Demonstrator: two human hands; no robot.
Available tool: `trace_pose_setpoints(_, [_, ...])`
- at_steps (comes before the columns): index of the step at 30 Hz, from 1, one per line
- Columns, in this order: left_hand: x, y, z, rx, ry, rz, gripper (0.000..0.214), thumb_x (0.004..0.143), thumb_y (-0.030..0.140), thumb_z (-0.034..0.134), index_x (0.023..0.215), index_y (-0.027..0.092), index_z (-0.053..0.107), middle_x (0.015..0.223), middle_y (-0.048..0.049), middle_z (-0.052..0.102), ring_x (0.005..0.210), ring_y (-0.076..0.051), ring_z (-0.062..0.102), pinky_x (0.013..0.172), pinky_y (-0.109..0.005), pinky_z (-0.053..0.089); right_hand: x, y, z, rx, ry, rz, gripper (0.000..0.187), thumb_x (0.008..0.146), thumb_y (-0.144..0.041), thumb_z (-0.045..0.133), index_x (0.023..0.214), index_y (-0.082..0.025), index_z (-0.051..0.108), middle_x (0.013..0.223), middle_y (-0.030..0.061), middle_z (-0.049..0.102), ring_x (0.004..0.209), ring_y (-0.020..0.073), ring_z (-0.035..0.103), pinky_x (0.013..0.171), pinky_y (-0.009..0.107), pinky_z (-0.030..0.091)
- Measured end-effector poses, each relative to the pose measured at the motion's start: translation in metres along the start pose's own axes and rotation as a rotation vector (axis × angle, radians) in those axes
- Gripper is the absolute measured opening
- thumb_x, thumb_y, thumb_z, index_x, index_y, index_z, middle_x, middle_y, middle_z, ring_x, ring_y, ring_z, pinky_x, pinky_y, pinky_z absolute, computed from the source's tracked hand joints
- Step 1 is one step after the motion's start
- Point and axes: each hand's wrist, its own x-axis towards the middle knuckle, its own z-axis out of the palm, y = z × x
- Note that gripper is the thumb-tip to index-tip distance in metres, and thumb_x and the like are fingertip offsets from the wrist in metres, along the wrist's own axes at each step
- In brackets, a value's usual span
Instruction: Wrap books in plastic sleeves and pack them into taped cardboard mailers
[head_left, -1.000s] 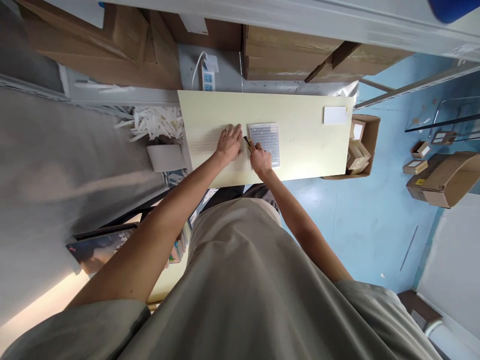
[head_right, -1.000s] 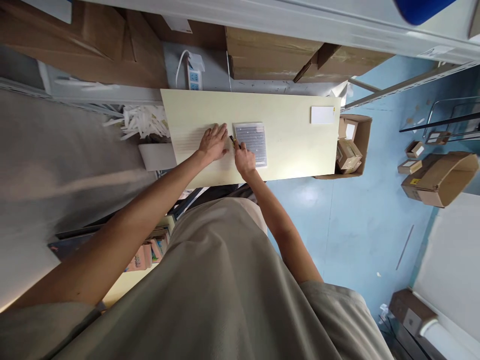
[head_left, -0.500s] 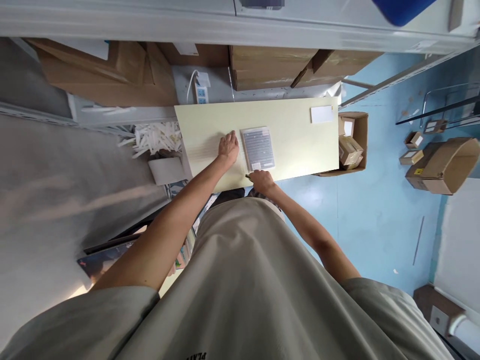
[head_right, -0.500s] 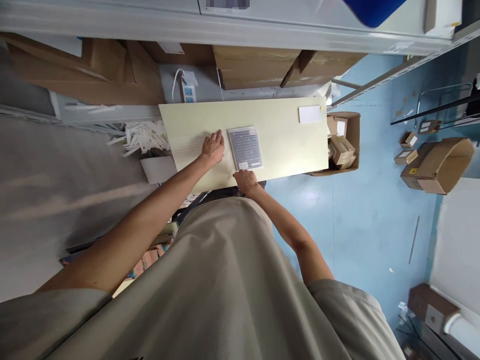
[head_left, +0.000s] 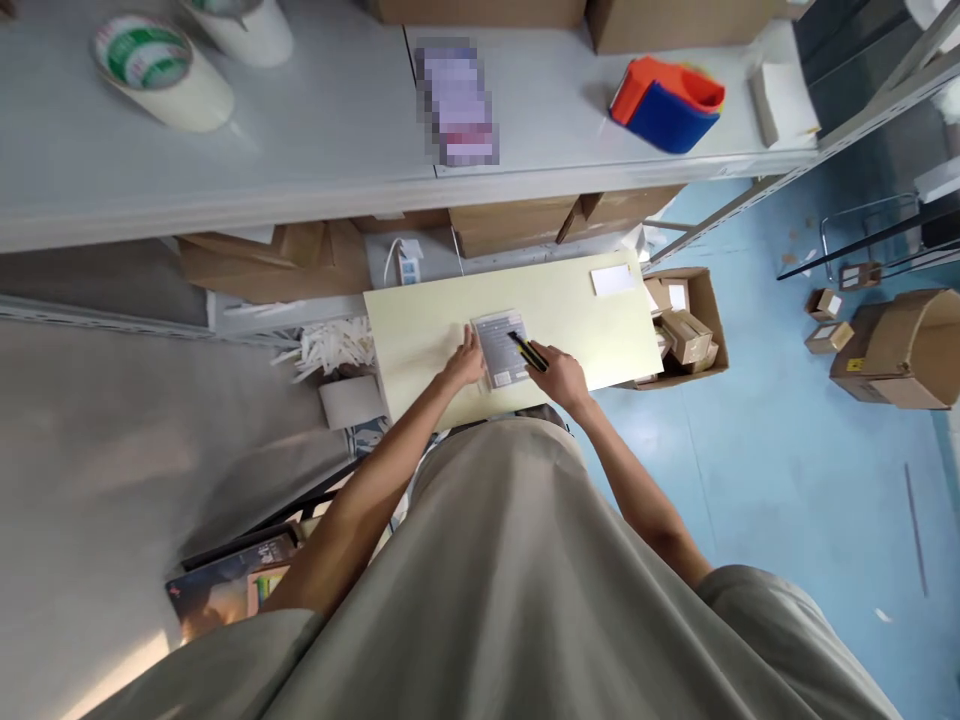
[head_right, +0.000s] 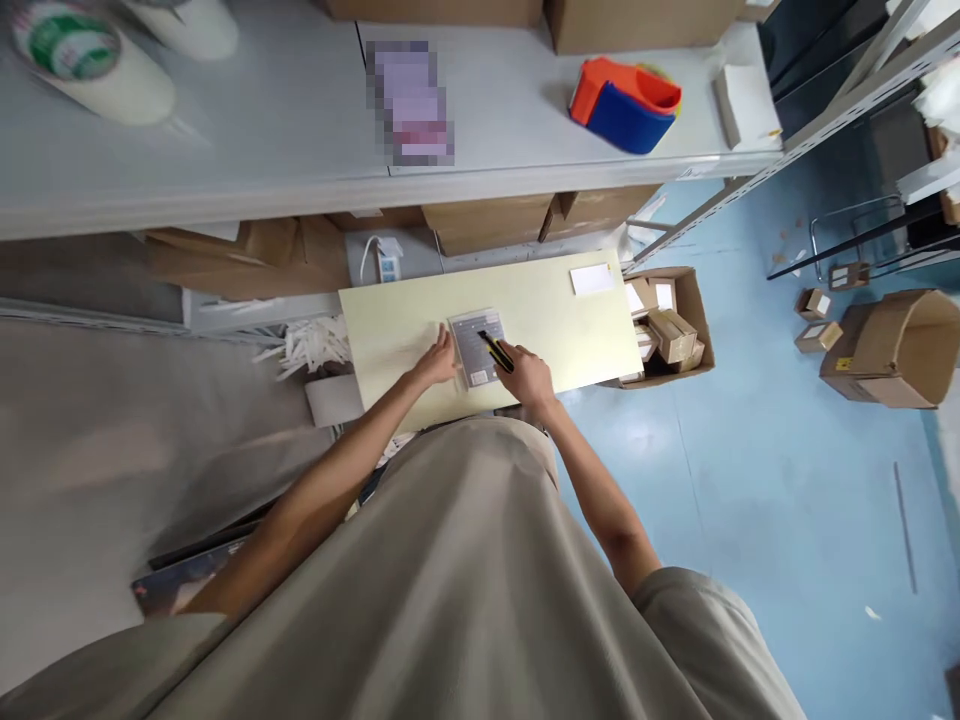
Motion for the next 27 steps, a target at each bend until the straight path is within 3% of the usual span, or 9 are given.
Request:
trace_pose_setpoints(4, [-0.004, 0.071, -0.037, -0.036, 0.157, 0.263, 0.096, 0.101, 0.024, 0.067, 0.182, 0.005, 0.019, 0.192, -0.0306, 0.008, 0.179, -0.041, 0.025, 0.146, -0.051, 0.028, 0.041, 0.016, -0.065, 0.113, 0.295, -0.029, 0.058, 0.111, -0.042, 0.062, 0.164, -0.02, 0.053, 0.147, 0.0167, 0.078, 0.123, 0.0376, 0.079, 0.105, 0.048, 0.063])
trace_pose_setpoints(8, [0.008, 0.15, -0.1, -0.063, 0.43, 0.547, 0.096, 0.109, 0.031, 0.059, 0.186, 0.02, 0.003, 0.196, -0.0181, 0.004, 0.182, -0.034, 0.013, 0.148, -0.053, 0.021, 0.101, 0.009, -0.154, 0.054, 0.543, -0.18, 0.05, 0.116, -0.044, 0.049, 0.159, -0.019, 0.052, 0.146, 0.0207, 0.074, 0.125, 0.0396, 0.076, 0.102, 0.055, 0.063])
trace_pose_setpoints(11, [0.022, 0.192, -0.144, -0.042, 0.555, 0.613, 0.098, 0.112, 0.032, 0.056, 0.186, 0.026, -0.008, 0.197, -0.0129, -0.002, 0.183, -0.031, 0.006, 0.15, -0.053, 0.017, 0.146, -0.007, -0.211, -0.035, 0.63, -0.251, 0.048, 0.12, -0.042, 0.04, 0.156, -0.014, 0.055, 0.154, 0.0236, 0.065, 0.129, 0.0363, 0.073, 0.105, 0.052, 0.061])
trace_pose_setpoints(14, [0.031, 0.214, -0.169, -0.009, 0.613, 0.598, 0.096, 0.114, 0.033, 0.052, 0.186, 0.026, -0.01, 0.197, -0.0112, -0.004, 0.183, -0.031, 0.004, 0.15, -0.053, 0.015, 0.188, -0.022, -0.243, -0.104, 0.615, -0.269, 0.045, 0.122, -0.036, 0.039, 0.153, -0.011, 0.059, 0.155, 0.024, 0.061, 0.128, 0.0327, 0.074, 0.105, 0.048, 0.06])
trace_pose_setpoints(17, [0.033, 0.216, -0.171, 0.013, 0.638, 0.541, 0.094, 0.114, 0.033, 0.052, 0.186, 0.025, -0.007, 0.197, -0.012, -0.001, 0.183, -0.03, 0.007, 0.15, -0.052, 0.016, 0.226, -0.032, -0.252, -0.153, 0.549, -0.267, 0.039, 0.122, -0.03, 0.043, 0.146, -0.009, 0.064, 0.151, 0.0236, 0.062, 0.125, 0.0321, 0.074, 0.106, 0.05, 0.059])
trace_pose_setpoints(20, [0.035, 0.196, -0.151, 0.014, 0.634, 0.448, 0.09, 0.112, 0.034, 0.055, 0.186, 0.023, 0.006, 0.196, -0.0129, 0.01, 0.182, -0.031, 0.014, 0.149, -0.051, 0.02, 0.247, -0.035, -0.253, -0.167, 0.516, -0.305, 0.045, 0.124, -0.032, 0.038, 0.145, -0.004, 0.065, 0.149, 0.0265, 0.063, 0.131, 0.033, 0.07, 0.111, 0.056, 0.055])
trace_pose_setpoints(24, [0.038, 0.136, -0.099, -0.045, 0.541, 0.164, 0.078, 0.108, 0.036, 0.06, 0.178, 0.011, 0.035, 0.185, -0.0223, 0.038, 0.174, -0.035, 0.037, 0.145, -0.049, 0.03, 0.233, -0.027, -0.237, -0.161, 0.638, -0.379, 0.064, 0.126, -0.04, 0.02, 0.157, -0.002, 0.06, 0.154, 0.0277, 0.06, 0.143, 0.032, 0.062, 0.121, 0.054, 0.047])
trace_pose_setpoints(27, [0.031, 0.083, -0.045, -0.148, 0.379, -0.222, 0.069, 0.105, 0.033, 0.062, 0.167, 0.005, 0.05, 0.168, -0.0286, 0.056, 0.16, -0.039, 0.054, 0.137, -0.05, 0.043, 0.197, -0.008, -0.184, -0.042, 0.734, -0.491, 0.062, 0.125, -0.048, 0.022, 0.15, -0.014, 0.068, 0.15, 0.0213, 0.065, 0.142, 0.0311, 0.062, 0.124, 0.049, 0.048])
